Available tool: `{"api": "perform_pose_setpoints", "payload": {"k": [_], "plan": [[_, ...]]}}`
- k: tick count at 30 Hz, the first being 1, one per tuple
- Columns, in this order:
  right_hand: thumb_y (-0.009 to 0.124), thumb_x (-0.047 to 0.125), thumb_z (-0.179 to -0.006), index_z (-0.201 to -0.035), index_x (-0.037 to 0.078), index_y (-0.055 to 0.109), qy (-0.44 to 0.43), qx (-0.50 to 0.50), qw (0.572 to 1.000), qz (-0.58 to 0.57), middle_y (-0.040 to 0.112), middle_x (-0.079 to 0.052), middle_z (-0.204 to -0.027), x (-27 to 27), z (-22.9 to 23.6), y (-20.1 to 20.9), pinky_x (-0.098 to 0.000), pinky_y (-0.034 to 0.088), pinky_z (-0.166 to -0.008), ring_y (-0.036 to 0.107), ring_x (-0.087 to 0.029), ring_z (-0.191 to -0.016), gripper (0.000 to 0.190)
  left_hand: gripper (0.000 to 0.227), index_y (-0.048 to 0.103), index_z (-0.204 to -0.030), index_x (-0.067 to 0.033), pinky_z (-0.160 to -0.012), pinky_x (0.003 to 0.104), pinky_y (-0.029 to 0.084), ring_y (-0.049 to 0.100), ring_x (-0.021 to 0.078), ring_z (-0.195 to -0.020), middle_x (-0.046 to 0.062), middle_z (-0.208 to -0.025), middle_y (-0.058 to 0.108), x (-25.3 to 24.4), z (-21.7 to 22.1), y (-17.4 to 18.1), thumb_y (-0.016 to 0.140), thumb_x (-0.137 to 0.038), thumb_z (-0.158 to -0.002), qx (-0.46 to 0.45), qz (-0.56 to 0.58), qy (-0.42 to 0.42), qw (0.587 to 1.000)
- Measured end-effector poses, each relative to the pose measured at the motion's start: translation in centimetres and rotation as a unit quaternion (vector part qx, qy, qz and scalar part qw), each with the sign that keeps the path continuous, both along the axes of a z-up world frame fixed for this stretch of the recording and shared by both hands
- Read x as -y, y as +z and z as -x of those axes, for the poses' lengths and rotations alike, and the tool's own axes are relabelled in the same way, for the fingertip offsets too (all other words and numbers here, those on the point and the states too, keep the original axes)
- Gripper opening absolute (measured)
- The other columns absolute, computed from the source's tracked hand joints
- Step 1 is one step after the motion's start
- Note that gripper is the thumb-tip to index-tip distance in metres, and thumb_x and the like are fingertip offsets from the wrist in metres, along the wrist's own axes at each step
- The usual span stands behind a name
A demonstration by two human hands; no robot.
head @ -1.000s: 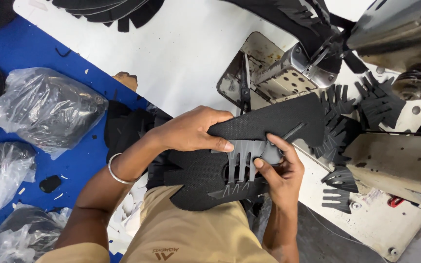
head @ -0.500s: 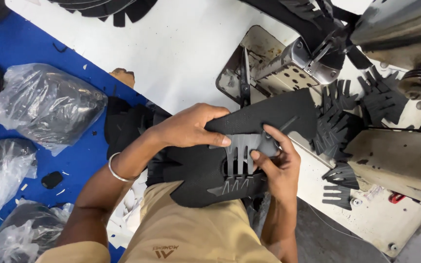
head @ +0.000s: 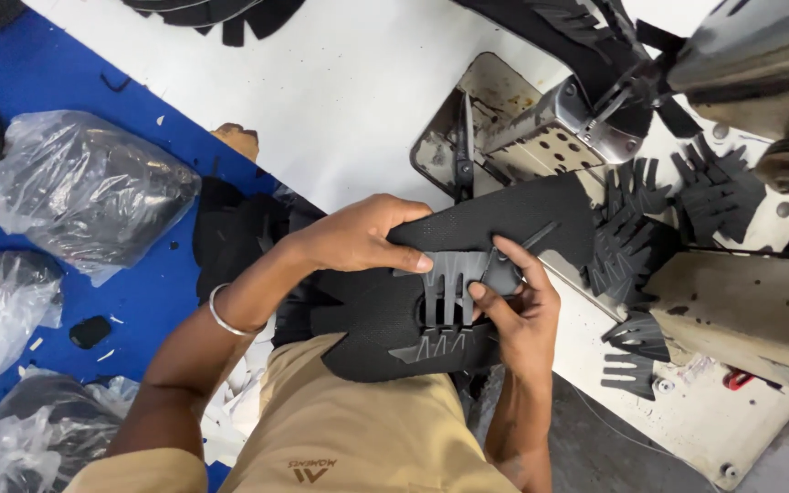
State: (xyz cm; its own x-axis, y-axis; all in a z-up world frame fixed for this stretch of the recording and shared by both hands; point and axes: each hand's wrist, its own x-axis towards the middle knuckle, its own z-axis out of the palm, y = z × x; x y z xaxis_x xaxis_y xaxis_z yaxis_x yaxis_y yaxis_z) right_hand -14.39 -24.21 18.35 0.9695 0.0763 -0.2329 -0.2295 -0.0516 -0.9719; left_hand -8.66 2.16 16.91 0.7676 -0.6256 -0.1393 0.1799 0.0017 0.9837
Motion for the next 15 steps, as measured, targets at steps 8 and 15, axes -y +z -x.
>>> {"api": "perform_pose_setpoints", "payload": {"k": [8, 15], "plan": [[0.076, -0.008, -0.082, -0.138, -0.001, 0.06, 0.003, 0.01, 1.0, 0.024, 0.067, -0.003, -0.08, 0.38, -0.24, -0.39, -0.023, 0.05, -0.058, 0.061, -0.009, -0.063, 0.058, 0.036, 0.068, -0.104, -0.0003, -0.066, 0.028, 0.051, 0.061, 0.0064, -0.075, -0.001, -0.08, 0.067, 0.09, 0.13, 0.51, 0.078, -0.03, -0.086, 0.024, -0.005, 0.019, 1.0], [0.074, -0.011, -0.083, -0.139, -0.002, 0.059, 0.0, 0.034, 0.999, 0.007, 0.068, -0.003, -0.084, 0.65, -0.13, -0.85, -0.0232, 0.052, -0.06, 0.062, -0.009, -0.066, 0.059, 0.036, 0.069, -0.099, -0.0004, -0.068, 0.031, 0.049, 0.059, 0.0083, -0.077, 0.0, -0.08, 0.065, 0.24, 0.29, -0.04, 0.078, -0.033, -0.088, 0.031, -0.005, 0.016, 0.999]]}}
